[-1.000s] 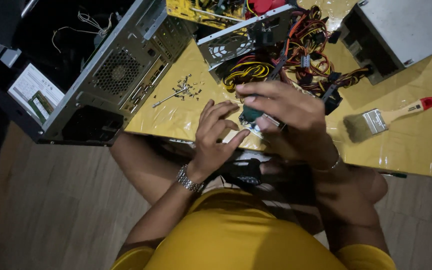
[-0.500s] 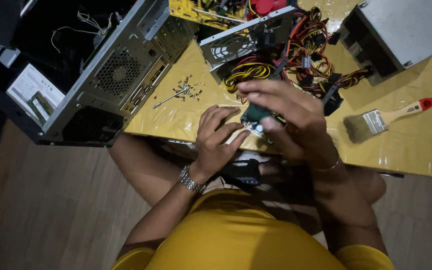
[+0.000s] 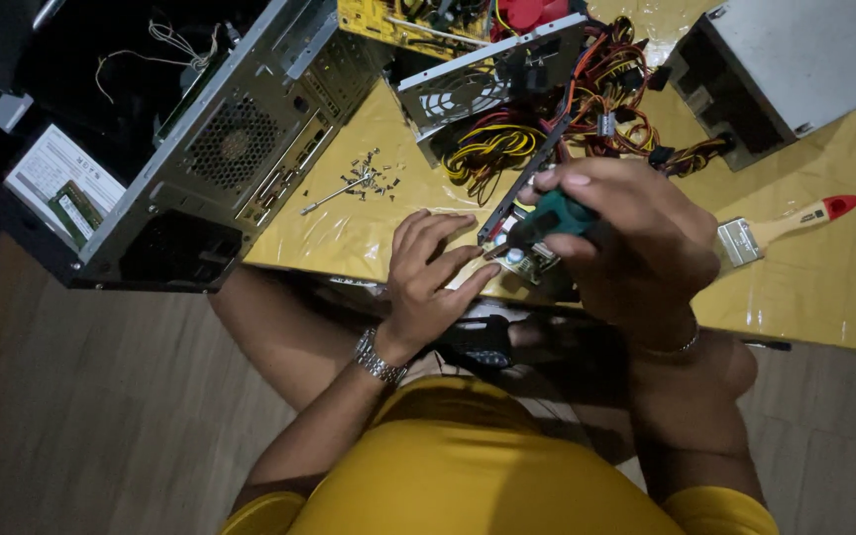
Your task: Disassembling and cleaning a computer power supply unit using a screwdriver and brush
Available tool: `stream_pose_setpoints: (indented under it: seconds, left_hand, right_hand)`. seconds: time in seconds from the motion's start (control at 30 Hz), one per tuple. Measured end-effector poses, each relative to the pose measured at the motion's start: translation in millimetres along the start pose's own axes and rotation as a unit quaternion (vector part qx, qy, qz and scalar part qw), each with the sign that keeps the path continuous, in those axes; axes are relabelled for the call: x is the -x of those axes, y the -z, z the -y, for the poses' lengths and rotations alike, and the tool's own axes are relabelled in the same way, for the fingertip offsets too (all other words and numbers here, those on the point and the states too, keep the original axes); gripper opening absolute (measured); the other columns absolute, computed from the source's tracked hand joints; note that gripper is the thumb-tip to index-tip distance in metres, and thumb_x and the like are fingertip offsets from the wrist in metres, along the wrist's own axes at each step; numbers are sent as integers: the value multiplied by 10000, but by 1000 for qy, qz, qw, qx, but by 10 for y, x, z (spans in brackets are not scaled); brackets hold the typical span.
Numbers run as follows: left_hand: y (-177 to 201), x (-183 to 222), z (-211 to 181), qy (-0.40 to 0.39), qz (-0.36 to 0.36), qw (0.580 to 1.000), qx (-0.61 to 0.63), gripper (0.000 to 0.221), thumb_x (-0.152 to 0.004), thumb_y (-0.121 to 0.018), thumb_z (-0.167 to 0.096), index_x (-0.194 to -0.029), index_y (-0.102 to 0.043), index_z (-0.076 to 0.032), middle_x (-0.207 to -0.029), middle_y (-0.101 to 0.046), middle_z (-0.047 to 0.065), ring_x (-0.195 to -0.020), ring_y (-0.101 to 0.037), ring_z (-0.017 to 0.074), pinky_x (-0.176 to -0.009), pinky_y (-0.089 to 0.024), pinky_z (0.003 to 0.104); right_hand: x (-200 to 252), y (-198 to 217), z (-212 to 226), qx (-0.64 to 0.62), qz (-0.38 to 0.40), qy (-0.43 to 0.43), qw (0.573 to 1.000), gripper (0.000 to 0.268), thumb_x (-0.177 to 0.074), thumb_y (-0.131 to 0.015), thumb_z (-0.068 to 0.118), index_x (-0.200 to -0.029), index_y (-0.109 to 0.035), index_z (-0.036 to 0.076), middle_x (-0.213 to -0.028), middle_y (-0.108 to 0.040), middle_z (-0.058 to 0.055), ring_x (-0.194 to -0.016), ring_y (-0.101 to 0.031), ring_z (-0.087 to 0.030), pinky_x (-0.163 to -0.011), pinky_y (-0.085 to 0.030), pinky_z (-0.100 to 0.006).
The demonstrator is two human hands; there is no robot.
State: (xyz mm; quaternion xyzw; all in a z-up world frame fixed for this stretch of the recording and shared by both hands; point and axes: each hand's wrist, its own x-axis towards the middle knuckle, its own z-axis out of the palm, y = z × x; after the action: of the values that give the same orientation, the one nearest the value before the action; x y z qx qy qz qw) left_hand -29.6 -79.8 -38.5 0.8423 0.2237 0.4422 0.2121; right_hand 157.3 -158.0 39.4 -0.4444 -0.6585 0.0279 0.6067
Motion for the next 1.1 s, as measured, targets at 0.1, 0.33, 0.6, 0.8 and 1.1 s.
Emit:
stream_pose_setpoints:
  seconds: [0.1, 0.33, 0.6, 0.8, 1.1]
  left_hand:
    - [12, -1, -12, -8, -11, 1000, 7, 191, -787, -870, -135, -848, -740, -10, -1172, -686, 99, -1089, -621, 258, -1105, -418, 493]
    - [-21, 153, 196, 10, -24, 999, 32, 75, -815, -833, -79, -868, -784, -59, -1165, -709, 67, -1115, -617, 222, -1158, -408, 499]
    - [262, -71, 425, 62, -12, 974, -215, 250, -907, -756, -47, -1140, -740, 41, -1215, -634, 147, -1116, -554, 290, -1000, -447, 432]
    - [44, -42, 397, 20, -31, 989, -145, 368, -900, -777, -141, -1201, -677, 46, -1281, -628, 176, -1177, -572, 334, -1107, -422, 522]
    - [-247, 41, 20, -72, 119, 988, -71, 529, -991, -720, -271, -1466, -535, -130, -1620, -293, 221, -1509, -313, 374, -1241, -218, 656]
  right_hand:
    - [-52, -23, 88, -49, -7, -22, 999, 323, -966, -708, 148, -1211, -593, -28, -1152, -671, -221, -989, -735, -302, -935, -675, -402]
    - [75, 42, -103, 25, -26, 32, 999, 285, -1058, -631, 239, -1288, -555, 88, -1145, -701, -170, -992, -772, -280, -878, -723, -379]
    - [992, 1092, -442, 463, -209, 9, 861, 323, -1218, -636, 90, -1406, -669, -171, -1006, -818, -344, -728, -691, -332, -675, -594, -430]
    - [1239, 1263, -635, 248, -389, -12, 887, 96, -1119, -627, -132, -1076, -545, -160, -1029, -688, -335, -834, -663, -372, -763, -632, -498]
    - [1143, 847, -695, 296, -353, -82, 884, 315, -1000, -774, -150, -1105, -498, -37, -1150, -611, -218, -973, -661, -335, -883, -622, -426]
